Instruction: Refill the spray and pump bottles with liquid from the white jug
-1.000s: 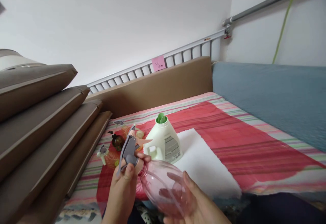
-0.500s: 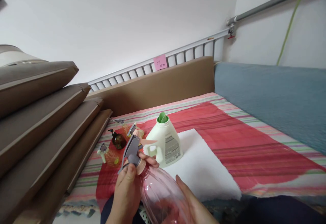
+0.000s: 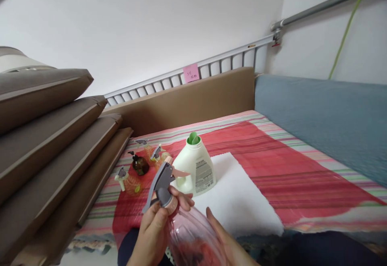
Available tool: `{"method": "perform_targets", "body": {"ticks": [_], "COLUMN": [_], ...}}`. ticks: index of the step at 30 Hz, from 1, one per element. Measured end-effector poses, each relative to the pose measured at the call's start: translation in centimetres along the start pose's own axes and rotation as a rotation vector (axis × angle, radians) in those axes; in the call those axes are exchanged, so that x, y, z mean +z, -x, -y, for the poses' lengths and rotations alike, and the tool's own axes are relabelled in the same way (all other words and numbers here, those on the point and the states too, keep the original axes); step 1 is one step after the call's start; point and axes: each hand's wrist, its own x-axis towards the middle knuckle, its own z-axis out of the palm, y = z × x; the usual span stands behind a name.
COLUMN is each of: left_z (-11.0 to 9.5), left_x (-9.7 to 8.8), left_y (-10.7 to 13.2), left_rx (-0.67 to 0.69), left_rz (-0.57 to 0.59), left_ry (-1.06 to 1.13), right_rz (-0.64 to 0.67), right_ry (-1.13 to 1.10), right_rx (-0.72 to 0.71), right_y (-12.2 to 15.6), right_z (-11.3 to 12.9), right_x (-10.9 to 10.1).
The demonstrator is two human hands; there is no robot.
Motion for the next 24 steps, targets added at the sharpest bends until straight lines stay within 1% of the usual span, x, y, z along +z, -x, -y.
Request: {"method": "perform_targets", "body": {"ticks": [2,4,6,8,10,12,14,15,17,19,21,24], "left_z": [0.2,0.4,0.4,0.3,0.2,0.0,0.0,0.0,0.2,0.3,0.5,0.5], "left_x": [0.1,0.0,-0.2,-0.5,-0.8,-1.0,-0.9,-0.8,-0.5,-0.2,0.0,0.0], "left_y": [0.0,-0.1,-0.2,-0.2,-0.2,-0.2,-0.2,-0.1,-0.1,0.0,-0.1,-0.3], "left_rx": [0.033,0.080,0.127,0.148,0.137,0.113,0.098,0.098,0.114,0.144,0.173,0.190], "left_rz": [-0.061,-0.156,-0.224,-0.222,-0.187,-0.170,-0.171,-0.176,-0.202,-0.251,-0.295,-0.323], "left_ry": [-0.020,-0.062,-0.102,-0.123,-0.131,-0.123,-0.091,-0.077,-0.062,-0.059,-0.044,-0.028], "right_rz": [0.089,0.185,0.219,0.195,0.186,0.195,0.168,0.150,0.121,0.147,0.172,0.154], "right_ry": [0.025,0.075,0.152,0.233,0.246,0.176,0.098,0.071,0.032,0.027,0.079,0.180], "right_rx": [-0.030,-0.021,-0.008,-0.034,-0.071,-0.062,0.004,0.039,0.028,-0.051,-0.137,-0.192], "right_y": [0.0,0.1,0.1,0.1,-0.1,-0.7,-1.4,-1.8,-2.0,-1.7,-0.9,0.0], "right_z": [0.1,0.1,0.1,-0.1,-0.2,-0.4,-0.5,-0.6,-0.5,-0.3,0.0,0.2], "right_x": [-0.1,-0.5,-1.2,-2.2,-3.1,-3.9,-4.3,-4.2,-3.7,-2.9,-2.2,-2.2]}}
